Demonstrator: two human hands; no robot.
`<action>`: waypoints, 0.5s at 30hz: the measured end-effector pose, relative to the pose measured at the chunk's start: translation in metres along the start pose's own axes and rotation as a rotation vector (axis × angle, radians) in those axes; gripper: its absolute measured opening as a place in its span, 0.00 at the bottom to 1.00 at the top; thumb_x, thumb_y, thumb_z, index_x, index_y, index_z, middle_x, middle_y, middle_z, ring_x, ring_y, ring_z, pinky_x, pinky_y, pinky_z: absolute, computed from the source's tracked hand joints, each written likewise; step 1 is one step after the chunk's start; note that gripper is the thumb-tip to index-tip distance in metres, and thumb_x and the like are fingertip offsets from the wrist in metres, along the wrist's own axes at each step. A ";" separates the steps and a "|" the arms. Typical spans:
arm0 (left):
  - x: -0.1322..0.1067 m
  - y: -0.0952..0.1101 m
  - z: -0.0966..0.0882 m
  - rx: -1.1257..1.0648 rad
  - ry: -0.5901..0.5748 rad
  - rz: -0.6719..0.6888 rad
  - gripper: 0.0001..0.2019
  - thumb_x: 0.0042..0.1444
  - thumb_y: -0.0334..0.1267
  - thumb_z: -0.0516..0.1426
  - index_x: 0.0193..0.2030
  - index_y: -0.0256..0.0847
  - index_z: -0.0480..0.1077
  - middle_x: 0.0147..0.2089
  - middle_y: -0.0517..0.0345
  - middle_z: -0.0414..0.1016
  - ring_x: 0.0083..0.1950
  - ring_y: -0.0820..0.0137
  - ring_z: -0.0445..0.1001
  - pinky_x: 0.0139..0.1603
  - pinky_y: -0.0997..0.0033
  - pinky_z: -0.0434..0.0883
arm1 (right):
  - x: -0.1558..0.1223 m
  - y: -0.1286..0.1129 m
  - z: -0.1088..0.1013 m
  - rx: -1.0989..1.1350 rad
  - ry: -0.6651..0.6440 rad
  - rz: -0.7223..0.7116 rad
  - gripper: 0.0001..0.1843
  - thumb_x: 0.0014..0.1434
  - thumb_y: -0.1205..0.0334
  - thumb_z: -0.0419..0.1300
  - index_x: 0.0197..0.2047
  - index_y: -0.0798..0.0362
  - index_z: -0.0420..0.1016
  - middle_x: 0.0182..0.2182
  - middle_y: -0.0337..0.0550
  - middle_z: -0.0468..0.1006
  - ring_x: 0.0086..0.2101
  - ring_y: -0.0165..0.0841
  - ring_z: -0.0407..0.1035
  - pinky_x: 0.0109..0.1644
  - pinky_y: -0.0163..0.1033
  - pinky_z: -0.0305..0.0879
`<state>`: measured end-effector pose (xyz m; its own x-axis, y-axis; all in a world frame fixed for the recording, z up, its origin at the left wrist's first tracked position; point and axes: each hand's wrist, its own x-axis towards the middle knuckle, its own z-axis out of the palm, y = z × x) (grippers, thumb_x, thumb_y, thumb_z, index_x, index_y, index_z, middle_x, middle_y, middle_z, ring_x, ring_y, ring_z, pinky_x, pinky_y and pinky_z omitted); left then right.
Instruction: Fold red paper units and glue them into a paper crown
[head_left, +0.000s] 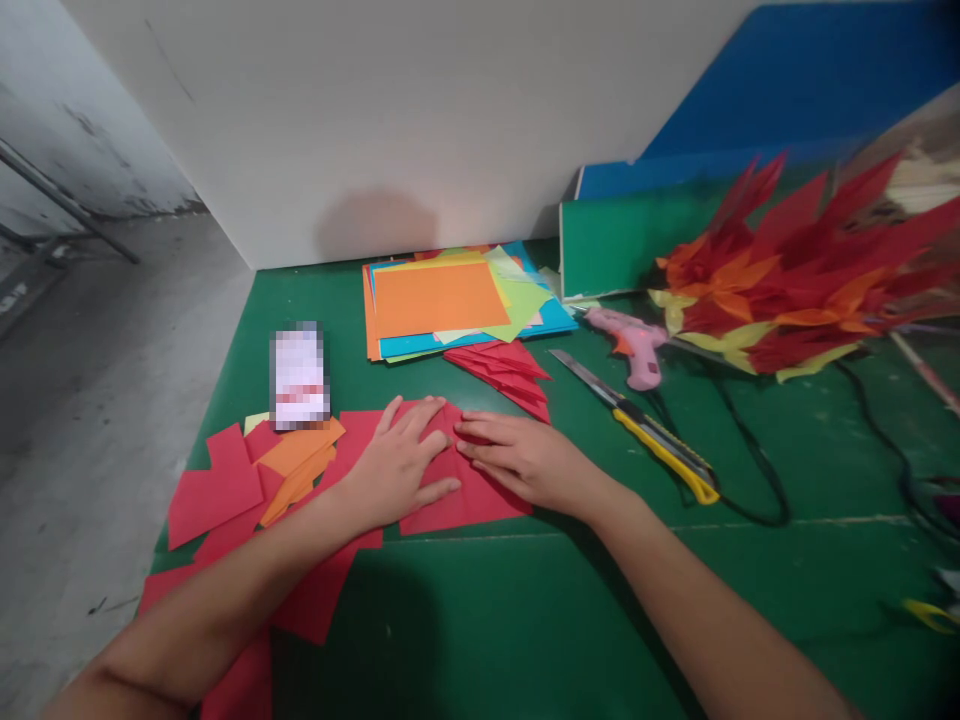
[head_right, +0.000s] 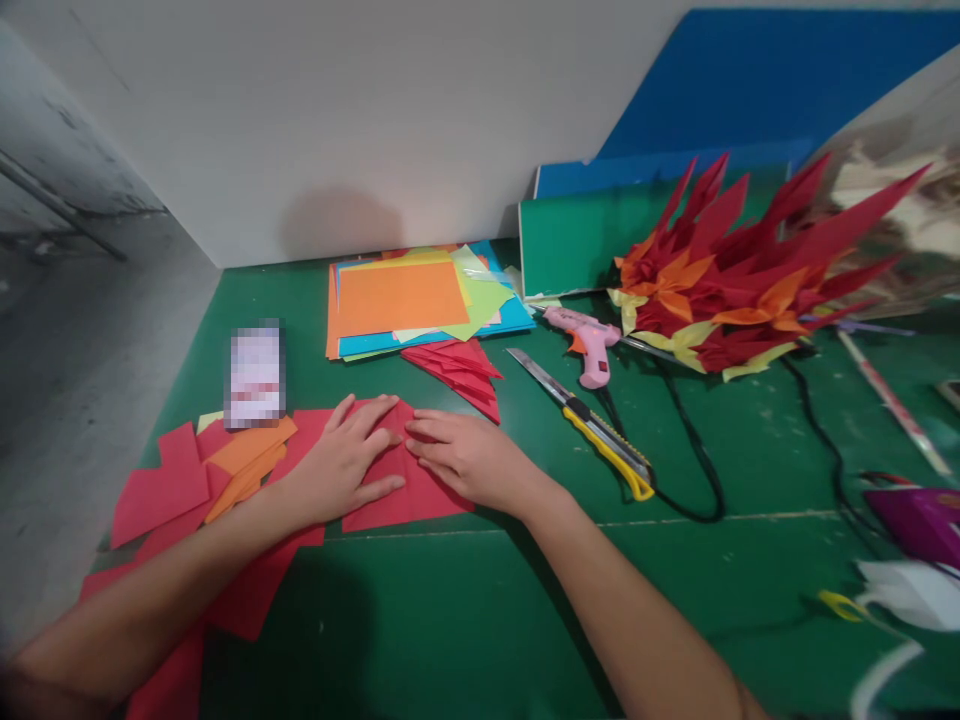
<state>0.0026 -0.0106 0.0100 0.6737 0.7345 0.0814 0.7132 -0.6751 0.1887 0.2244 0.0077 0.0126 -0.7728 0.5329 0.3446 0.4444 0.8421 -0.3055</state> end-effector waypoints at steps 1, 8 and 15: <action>0.000 0.000 0.001 -0.002 0.004 -0.001 0.22 0.60 0.53 0.52 0.51 0.37 0.66 0.66 0.36 0.57 0.69 0.55 0.54 0.66 0.42 0.51 | 0.000 0.000 0.000 0.014 -0.002 -0.004 0.15 0.64 0.68 0.52 0.50 0.55 0.77 0.50 0.51 0.77 0.53 0.39 0.70 0.54 0.48 0.71; 0.000 -0.001 0.002 -0.003 -0.005 0.015 0.23 0.61 0.52 0.52 0.53 0.36 0.65 0.69 0.37 0.53 0.69 0.53 0.53 0.66 0.42 0.53 | -0.002 0.003 0.002 0.061 -0.013 -0.009 0.16 0.64 0.70 0.52 0.51 0.57 0.75 0.49 0.48 0.78 0.55 0.39 0.68 0.57 0.46 0.69; -0.001 0.000 0.005 0.006 0.006 0.007 0.24 0.61 0.53 0.51 0.54 0.35 0.64 0.69 0.37 0.52 0.70 0.53 0.52 0.67 0.42 0.51 | -0.003 0.005 0.003 0.057 -0.025 -0.015 0.16 0.64 0.70 0.52 0.52 0.57 0.75 0.50 0.47 0.77 0.56 0.39 0.67 0.57 0.46 0.69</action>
<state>0.0026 -0.0115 0.0049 0.6777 0.7300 0.0882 0.7095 -0.6807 0.1822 0.2273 0.0100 0.0075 -0.7906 0.5172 0.3278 0.4065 0.8436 -0.3508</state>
